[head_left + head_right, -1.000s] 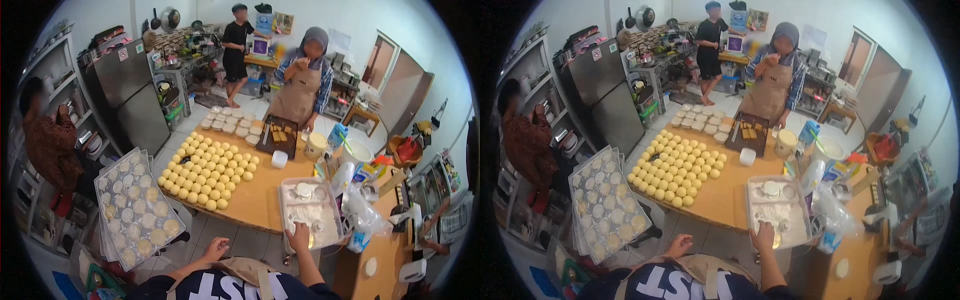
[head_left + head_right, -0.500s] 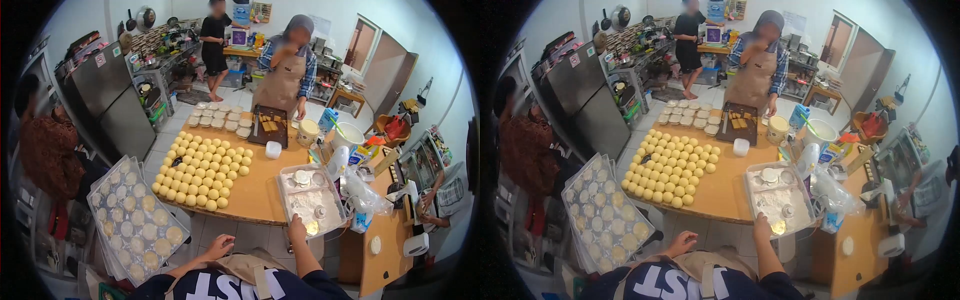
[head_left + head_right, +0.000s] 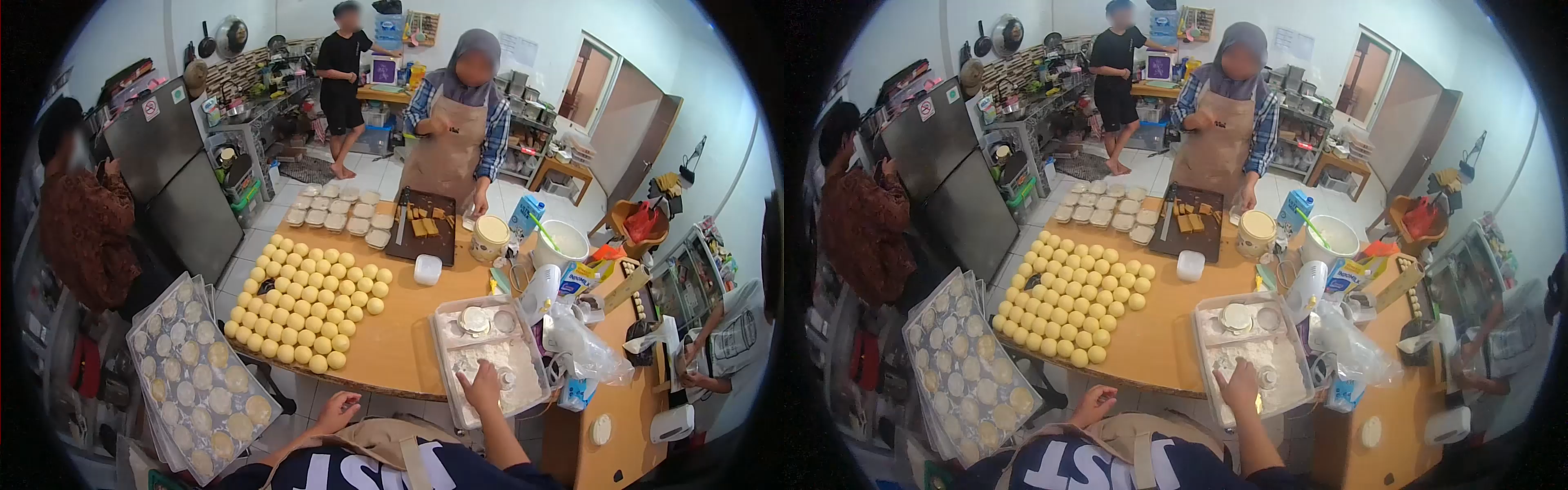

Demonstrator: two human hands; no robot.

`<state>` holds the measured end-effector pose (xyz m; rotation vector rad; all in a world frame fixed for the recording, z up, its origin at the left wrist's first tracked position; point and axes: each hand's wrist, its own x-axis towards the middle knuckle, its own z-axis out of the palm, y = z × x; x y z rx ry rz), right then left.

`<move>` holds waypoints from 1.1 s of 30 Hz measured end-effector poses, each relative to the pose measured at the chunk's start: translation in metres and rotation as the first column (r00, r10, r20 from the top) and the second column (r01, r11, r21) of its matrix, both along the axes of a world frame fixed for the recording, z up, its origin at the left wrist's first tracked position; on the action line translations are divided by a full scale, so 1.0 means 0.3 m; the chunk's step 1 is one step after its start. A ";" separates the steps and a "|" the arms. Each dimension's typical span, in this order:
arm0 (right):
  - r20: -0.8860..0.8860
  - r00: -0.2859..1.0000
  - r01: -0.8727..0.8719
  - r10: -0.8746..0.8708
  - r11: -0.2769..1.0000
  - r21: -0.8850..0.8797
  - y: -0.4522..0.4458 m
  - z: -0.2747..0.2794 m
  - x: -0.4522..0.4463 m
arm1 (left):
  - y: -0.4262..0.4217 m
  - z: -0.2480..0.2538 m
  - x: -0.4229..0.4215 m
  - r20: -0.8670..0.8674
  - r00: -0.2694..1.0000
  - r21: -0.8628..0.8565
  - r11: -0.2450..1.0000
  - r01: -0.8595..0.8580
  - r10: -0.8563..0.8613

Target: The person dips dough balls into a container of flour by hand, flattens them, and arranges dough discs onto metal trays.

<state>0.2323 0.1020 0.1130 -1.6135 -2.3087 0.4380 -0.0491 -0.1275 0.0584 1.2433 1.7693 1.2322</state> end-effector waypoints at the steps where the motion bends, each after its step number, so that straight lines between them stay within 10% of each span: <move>1: 0.004 1.000 -0.031 0.031 0.999 0.019 0.046 0.022 -0.004 | 0.026 0.003 0.009 0.005 1.000 -0.009 1.000 0.001 -0.001; 8: 0.188 0.934 -0.302 0.303 0.953 -0.036 0.061 -0.024 -0.209 | 0.216 0.059 0.087 -0.041 0.994 -0.037 0.995 0.096 -0.097; 33: 0.094 0.971 -0.209 0.219 0.972 -0.111 0.145 -0.074 -0.136 | 0.405 0.033 0.128 -0.074 0.965 -0.107 0.964 0.244 -0.252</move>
